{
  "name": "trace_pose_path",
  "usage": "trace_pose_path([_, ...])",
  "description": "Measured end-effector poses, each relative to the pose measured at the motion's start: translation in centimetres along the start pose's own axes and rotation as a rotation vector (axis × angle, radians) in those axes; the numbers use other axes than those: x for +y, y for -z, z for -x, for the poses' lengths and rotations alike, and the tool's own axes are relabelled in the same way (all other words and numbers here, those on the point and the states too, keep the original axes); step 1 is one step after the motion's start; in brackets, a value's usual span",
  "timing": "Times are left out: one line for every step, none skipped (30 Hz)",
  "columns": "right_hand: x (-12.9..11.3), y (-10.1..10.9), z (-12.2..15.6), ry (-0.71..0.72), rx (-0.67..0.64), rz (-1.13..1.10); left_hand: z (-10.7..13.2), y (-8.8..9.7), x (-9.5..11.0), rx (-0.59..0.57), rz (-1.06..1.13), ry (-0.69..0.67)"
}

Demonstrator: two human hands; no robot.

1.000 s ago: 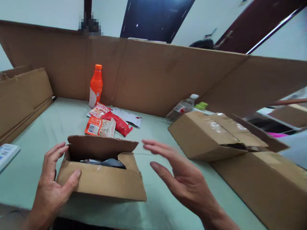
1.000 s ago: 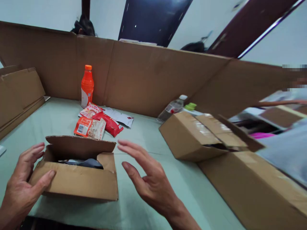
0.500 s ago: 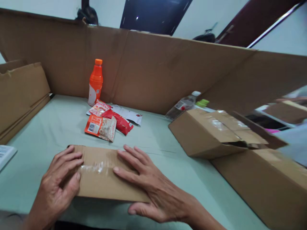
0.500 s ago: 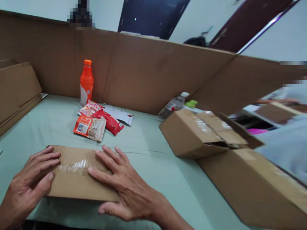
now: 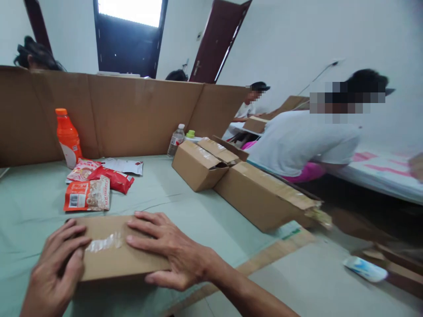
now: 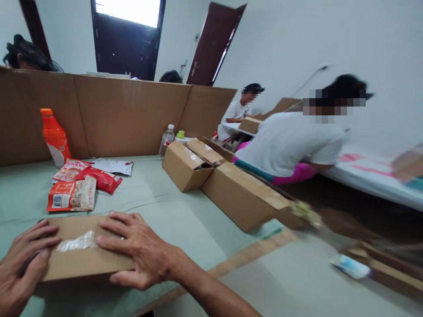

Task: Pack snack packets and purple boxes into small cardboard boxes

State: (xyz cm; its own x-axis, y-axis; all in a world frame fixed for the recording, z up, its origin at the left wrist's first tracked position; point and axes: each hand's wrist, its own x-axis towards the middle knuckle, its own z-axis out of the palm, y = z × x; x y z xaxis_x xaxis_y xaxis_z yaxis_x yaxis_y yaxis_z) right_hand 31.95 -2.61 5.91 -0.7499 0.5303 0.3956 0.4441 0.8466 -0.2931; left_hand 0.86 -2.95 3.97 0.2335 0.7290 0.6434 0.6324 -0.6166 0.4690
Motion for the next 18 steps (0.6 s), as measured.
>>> trace_pose_path([0.2, 0.7, 1.7, -0.060, 0.016, 0.028, -1.7, -1.9, 0.8, 0.000, 0.064, -0.012])
trace_pose_path([0.4, 1.4, 3.6, -0.125, 0.037, 0.062, -3.4, -4.1, 1.6, -0.022, 0.146, -0.015])
trace_pose_path([0.6, 2.0, 5.7, -0.193, 0.066, 0.104, -5.1, -6.5, 2.5, -0.050, 0.184, -0.015])
trace_pose_path([0.9, 2.7, 7.7, -0.257, 0.100, 0.152, -6.7, -8.9, 3.6, -0.086, 0.213, -0.026])
trace_pose_path([1.2, 3.2, 9.9, -0.316, 0.139, 0.204, -8.0, -11.4, 4.7, -0.125, 0.239, -0.030])
trace_pose_path([1.6, 3.8, 12.1, -0.372, 0.178, 0.261, -9.1, -13.7, 6.0, -0.160, 0.259, -0.026])
trace_pose_path([2.0, 4.3, 14.2, -0.429, 0.217, 0.320, -9.8, -15.8, 7.4, -0.185, 0.269, -0.009])
trace_pose_path([2.5, 4.7, 16.2, -0.488, 0.256, 0.379, -10.1, -17.7, 8.9, -0.213, 0.278, 0.010])
trace_pose_path([3.1, 5.1, 18.1, -0.549, 0.294, 0.435, -10.1, -19.4, 10.4, -0.259, 0.293, 0.015])
trace_pose_path([3.7, 5.5, 19.8, -0.613, 0.330, 0.487, -10.0, -20.9, 11.9, -0.320, 0.312, 0.007])
trace_pose_path([4.4, 5.9, 21.3, -0.676, 0.364, 0.532, -9.7, -22.3, 13.2, -0.398, 0.336, -0.015])
trace_pose_path([5.2, 6.3, 22.5, -0.732, 0.396, 0.568, -9.3, -23.6, 14.4, -0.488, 0.361, -0.045])
trace_pose_path([5.9, 6.6, 23.4, -0.781, 0.421, 0.596, -9.0, -24.9, 15.5, -0.581, 0.384, -0.076])
trace_pose_path([6.6, 6.9, 24.1, -0.823, 0.439, 0.617, -8.8, -26.1, 16.3, -0.668, 0.402, -0.103])
trace_pose_path([7.3, 7.2, 24.5, -0.863, 0.450, 0.635, -8.7, -27.3, 17.0, -0.746, 0.414, -0.121])
trace_pose_path([7.9, 7.4, 24.6, -0.900, 0.453, 0.651, -8.7, -28.4, 17.4, -0.810, 0.420, -0.133])
trace_pose_path([8.5, 7.6, 24.7, -0.933, 0.452, 0.666, -8.9, -29.4, 17.6, -0.860, 0.423, -0.141])
trace_pose_path([8.9, 7.7, 24.6, -0.964, 0.449, 0.684, -9.2, -30.3, 17.6, -0.897, 0.423, -0.149])
